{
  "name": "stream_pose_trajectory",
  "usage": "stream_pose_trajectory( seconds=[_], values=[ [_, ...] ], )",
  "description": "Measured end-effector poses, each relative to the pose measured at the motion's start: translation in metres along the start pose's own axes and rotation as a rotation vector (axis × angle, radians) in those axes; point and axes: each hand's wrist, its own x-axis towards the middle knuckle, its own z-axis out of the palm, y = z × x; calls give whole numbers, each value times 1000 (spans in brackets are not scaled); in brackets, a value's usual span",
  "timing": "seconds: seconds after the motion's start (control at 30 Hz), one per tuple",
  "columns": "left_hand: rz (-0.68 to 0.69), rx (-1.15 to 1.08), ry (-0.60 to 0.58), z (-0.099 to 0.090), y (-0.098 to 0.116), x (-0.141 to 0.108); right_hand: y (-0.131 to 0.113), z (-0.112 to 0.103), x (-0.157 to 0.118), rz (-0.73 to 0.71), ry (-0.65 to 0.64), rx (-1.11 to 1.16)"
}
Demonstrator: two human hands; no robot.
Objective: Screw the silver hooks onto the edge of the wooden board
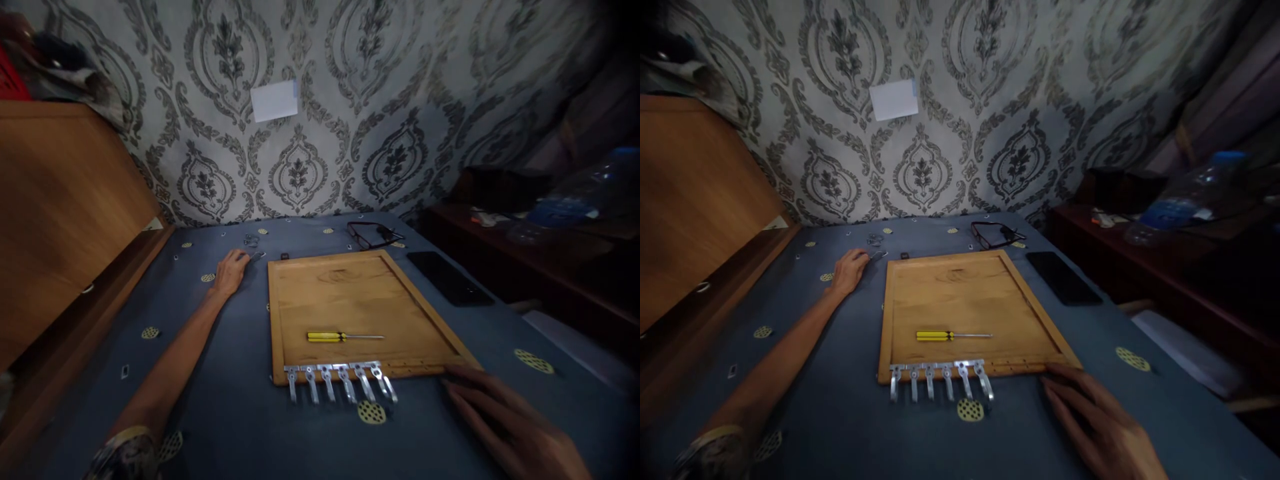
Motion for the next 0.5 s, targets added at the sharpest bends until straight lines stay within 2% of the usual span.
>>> stream_pose_trajectory(
  seconds=[0.23,0.4,0.5],
  values=[
    [17,-68,-10,4,-5,0,-7,-4,5,3,16,14],
    [-3,-132,10,8,-10,2,-9,-7,7,37,-78,56],
    [14,-174,-2,9,-11,4,-10,-6,6,139,-50,48]
  ],
)
